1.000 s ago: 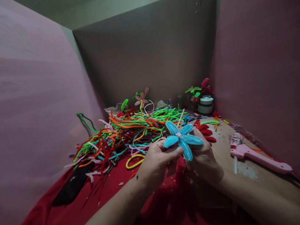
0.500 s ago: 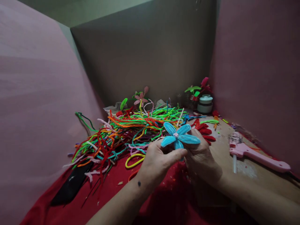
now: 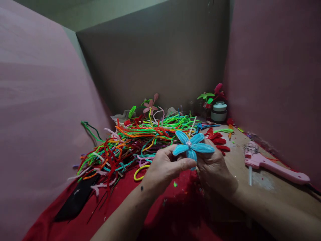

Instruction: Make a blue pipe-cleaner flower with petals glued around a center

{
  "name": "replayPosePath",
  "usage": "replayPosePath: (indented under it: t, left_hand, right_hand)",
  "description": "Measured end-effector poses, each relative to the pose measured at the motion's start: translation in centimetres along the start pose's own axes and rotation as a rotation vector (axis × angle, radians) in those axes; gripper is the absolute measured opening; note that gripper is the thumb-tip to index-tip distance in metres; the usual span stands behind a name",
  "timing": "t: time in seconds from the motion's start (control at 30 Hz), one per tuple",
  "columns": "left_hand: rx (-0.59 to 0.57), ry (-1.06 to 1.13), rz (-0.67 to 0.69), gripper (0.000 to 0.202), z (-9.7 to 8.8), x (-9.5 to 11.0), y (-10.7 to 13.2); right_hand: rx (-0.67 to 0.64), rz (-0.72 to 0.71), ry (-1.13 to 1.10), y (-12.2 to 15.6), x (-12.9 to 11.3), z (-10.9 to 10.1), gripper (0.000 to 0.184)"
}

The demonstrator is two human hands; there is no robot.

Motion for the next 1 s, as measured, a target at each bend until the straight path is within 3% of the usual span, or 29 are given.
replayPosePath:
  t: [0.13,0.3,0.57,0.77,0.87,1.0]
  left_hand:
    - [0.024,-0.047,0.005,0.028,-0.9,0.6,0.2]
    - [-0.030,0.016,-0.032,0.030,-0.7,0.1,0.0]
    - [-0.085,0.042,0.063,0.015,-1.2,0.4,-0.4]
    - [-0.144,0.001,0.049,0.019,-1.0,0.6,-0.3]
    - [-0.124,0.063,0.031,0.029,-1.3,0.5,-0.4]
    - [-0.007,0.119,0.059,0.035,-2.5,0.4,-0.8]
  right_hand:
    - [-0.015,-0.036,0.021,-0.1,-0.6,0.1,0.011]
    - [-0.061,-0.067,-0.007,-0.1,-1.2,0.4,0.007]
    - [-0.099,-0.105,-0.146,0.4,-1.2,1.0,0.012]
    - [-0.124,-0.063,-0.119,0.2,-1.2,0.7,0.008]
    - [-0.133,-0.047,-0.131,0.1,-1.0,0.6,0.010]
    - [-0.081,-0.002,-0.195,0.2,-0.4,0.3,0.006]
Point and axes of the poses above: each hand's wrist, its own y-axis away from the middle knuckle, its own z-axis out of the palm, x = y × z, the point moved 10 cm from there along -y, towards the middle knuckle, and after that the axes turned 4 degrees about -y, right-handed, at the moved point
